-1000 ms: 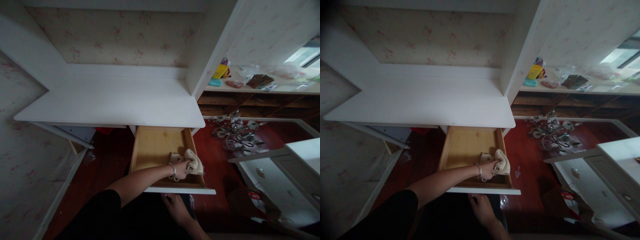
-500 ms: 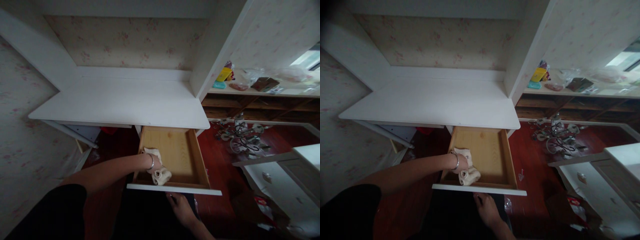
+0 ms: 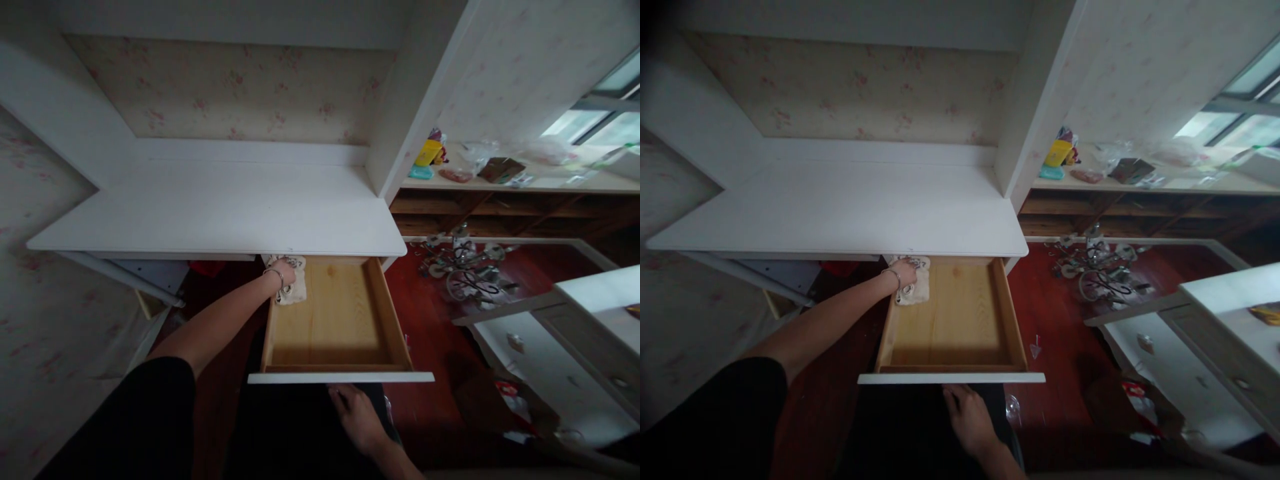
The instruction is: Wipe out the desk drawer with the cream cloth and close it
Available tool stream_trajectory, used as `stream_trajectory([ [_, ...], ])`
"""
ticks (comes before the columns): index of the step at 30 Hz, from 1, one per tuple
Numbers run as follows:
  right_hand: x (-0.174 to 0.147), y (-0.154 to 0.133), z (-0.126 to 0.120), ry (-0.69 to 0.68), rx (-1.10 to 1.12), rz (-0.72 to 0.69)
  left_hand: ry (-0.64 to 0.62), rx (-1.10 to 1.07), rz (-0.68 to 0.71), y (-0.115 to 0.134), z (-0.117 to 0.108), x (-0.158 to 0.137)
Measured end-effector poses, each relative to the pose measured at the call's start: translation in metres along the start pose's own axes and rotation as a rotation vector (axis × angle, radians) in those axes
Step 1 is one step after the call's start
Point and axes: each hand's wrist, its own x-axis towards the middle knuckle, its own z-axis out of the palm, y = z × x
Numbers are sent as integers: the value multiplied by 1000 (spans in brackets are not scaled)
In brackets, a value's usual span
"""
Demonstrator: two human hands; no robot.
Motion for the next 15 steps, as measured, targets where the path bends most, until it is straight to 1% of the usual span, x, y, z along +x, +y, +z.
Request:
stream_trajectory([
  [2, 0, 1, 1, 11, 4, 2, -58, 46, 25, -1, -3, 3],
  [5, 0, 3, 3, 18, 16, 5, -123, 86, 74, 5, -5, -9],
  [7, 1, 5, 3, 16, 26, 3, -108, 66, 109, 12, -4, -22],
  [9, 2, 6, 2, 8, 31, -3, -51, -27, 101, 22, -2, -36],
  [10, 3, 6, 1, 1, 32, -6, -16, -111, 60, 27, 0, -42],
  [11, 3, 6, 0, -9, 31, -10, 19, -221, -10, 31, 2, -47],
  [13, 4, 6, -2, -27, 28, -11, 91, -501, -205, 40, 7, -54],
  [15, 5, 6, -3, -36, 22, -8, 191, -853, -416, 46, 14, -57],
])
